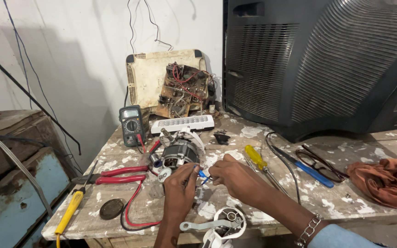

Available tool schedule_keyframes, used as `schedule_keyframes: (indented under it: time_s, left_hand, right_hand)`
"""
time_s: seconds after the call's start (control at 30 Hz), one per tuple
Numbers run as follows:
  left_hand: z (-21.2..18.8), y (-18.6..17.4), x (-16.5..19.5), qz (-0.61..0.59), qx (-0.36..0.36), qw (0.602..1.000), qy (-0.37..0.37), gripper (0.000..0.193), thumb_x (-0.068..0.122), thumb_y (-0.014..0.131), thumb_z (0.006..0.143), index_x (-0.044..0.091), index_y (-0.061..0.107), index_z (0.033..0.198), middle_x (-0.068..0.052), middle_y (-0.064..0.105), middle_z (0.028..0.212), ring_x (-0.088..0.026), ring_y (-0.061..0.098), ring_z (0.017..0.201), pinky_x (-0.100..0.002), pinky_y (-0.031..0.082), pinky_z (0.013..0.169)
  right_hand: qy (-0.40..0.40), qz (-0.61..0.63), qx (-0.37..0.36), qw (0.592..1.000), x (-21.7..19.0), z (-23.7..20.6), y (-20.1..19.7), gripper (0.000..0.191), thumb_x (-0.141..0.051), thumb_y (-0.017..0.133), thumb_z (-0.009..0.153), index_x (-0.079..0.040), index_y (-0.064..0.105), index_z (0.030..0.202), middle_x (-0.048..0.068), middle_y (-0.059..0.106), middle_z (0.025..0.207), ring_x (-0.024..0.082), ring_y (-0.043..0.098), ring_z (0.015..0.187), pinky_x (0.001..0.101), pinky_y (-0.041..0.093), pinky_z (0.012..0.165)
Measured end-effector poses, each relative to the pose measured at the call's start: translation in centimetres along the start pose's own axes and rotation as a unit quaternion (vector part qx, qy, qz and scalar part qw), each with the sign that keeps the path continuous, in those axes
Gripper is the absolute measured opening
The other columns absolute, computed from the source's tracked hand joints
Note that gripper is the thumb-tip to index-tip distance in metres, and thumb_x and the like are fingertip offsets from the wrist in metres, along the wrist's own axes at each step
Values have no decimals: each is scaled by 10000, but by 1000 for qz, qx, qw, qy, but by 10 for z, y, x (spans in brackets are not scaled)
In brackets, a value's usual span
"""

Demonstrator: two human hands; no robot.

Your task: The person works on a small electric motor at a cluttered workbench, using a yellow-handled screwdriver to loosen and adjust parts of the motor housing. They then handle wires and a capacitor, connecting and positioning the wiring on the motor while a multimeter sits nearby.

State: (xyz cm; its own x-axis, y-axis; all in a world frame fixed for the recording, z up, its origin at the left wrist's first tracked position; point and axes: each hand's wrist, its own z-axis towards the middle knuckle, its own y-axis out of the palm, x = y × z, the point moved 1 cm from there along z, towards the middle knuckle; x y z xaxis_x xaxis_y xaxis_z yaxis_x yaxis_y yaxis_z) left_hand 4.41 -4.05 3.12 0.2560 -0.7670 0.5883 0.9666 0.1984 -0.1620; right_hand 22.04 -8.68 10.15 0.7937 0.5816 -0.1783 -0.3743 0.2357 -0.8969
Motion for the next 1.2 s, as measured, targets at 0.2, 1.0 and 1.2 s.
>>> schedule_keyframes:
  time_s: [0.2, 1.0, 1.2]
  left_hand:
    - [0, 0, 1, -8, 0, 1000, -13, 191, 108, 650, 952, -40, 764, 992, -164, 790, 999, -261, 779, 887, -349, 584, 784]
    - [3, -2, -3, -24, 43, 996, -81, 177, 111, 741, 888, 16, 790, 1028, -88, 813, 925, -110, 731, 737, -260, 562, 652]
    - [1, -2, -4, -33, 47, 993, -100, 156, 90, 797, 840, 11, 811, 973, -82, 820, 874, -99, 664, 673, -262, 524, 600]
  right_hand:
    - [12, 16, -2, 1000, -1, 0, -1, 108, 62, 559, 861, -7, 641, 869, 123, 678, 926, 287, 580, 909, 413, 517, 825]
    - [91, 202, 136, 966, 39, -18, -3, 140, -137, 686, 943, 0, 700, 967, 109, 705, 726, 178, 602, 619, 360, 497, 592]
    - [138, 196, 130, 962, 42, -18, 1, 219, -230, 672, 944, -25, 723, 1000, 73, 734, 740, 130, 630, 592, 349, 505, 577]
